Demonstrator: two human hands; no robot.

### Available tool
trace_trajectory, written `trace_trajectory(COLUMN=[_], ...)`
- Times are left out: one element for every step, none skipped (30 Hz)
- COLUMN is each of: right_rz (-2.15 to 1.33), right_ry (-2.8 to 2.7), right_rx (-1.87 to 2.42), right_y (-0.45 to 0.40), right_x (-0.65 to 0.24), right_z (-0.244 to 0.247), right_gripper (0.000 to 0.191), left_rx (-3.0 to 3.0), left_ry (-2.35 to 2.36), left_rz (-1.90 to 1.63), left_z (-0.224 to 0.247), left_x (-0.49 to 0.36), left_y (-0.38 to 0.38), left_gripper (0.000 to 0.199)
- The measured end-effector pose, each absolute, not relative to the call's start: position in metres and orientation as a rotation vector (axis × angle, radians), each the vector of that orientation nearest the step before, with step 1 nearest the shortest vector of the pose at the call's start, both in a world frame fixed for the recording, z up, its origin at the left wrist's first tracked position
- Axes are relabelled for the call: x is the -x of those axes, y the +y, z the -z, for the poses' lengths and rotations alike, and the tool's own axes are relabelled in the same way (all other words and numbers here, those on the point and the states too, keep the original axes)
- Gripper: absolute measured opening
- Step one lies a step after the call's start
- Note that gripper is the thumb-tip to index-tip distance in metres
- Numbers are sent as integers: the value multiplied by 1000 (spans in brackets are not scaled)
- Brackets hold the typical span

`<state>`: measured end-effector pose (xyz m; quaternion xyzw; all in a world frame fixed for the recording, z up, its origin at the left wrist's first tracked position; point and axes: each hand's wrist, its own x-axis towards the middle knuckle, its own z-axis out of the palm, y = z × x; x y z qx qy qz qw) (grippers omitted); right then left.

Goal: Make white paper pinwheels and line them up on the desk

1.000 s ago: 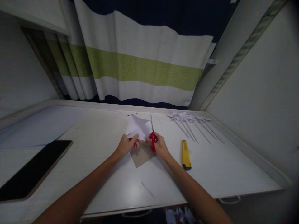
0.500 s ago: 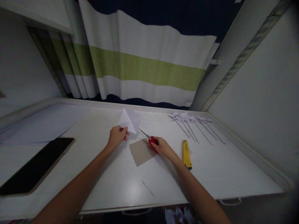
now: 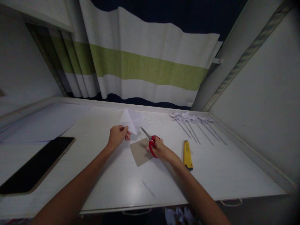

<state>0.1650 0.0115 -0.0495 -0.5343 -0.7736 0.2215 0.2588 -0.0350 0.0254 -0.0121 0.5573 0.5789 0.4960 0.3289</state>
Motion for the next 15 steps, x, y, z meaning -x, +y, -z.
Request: trace_trajectory(right_rz=[-601, -620, -661, -711, -756, -781, -778, -743, -685, -621, -557, -494, -437, -391, -352], right_ry=[-2090, -2082, -2076, -2064, -2040, -2005, -1958, -1902, -1846, -1807, -1788, -1785, -1794, -1812, -1836], right_rx=[1456, 1447, 1423, 1392, 1362, 1339, 1326, 1322, 1320, 1316, 1319, 1330, 1340, 1347, 1351], right_y=[10, 9, 7, 7, 7, 7, 8, 9, 11, 12, 14, 15, 16, 16, 17], right_x=[-164, -164, -163, -162, -162, -161, -161, -161, -161, -161, -162, -163, -164, -164, -164], right_z=[46, 42, 38, 35, 32, 30, 28, 27, 27, 27, 27, 28, 29, 31, 32], right_gripper=[30, 30, 29, 27, 25, 22, 19, 18, 18, 18, 20, 22, 25, 29, 33], left_rx=[-1457, -1456, -1455, -1454, -1453, -1451, -1451, -1451, -1451, -1451, -1452, -1452, -1452, -1453, -1453], left_ry=[1512, 1507, 1502, 1497, 1492, 1489, 1488, 1488, 1489, 1490, 1492, 1493, 1494, 1495, 1494], left_rz=[-1299, -1300, -1300, -1301, -1302, -1303, -1304, -1304, -1304, -1304, -1304, -1304, -1303, -1302, -1301], left_z=[12, 12, 12, 12, 12, 12, 13, 13, 13, 13, 13, 14, 14, 14, 14], left_x=[35, 35, 35, 35, 35, 35, 35, 35, 35, 36, 36, 36, 36, 36, 36], left_y=[25, 25, 25, 25, 26, 26, 26, 26, 27, 27, 27, 28, 28, 28, 28], left_gripper=[27, 27, 27, 27, 26, 27, 27, 27, 27, 27, 27, 27, 27, 27, 27])
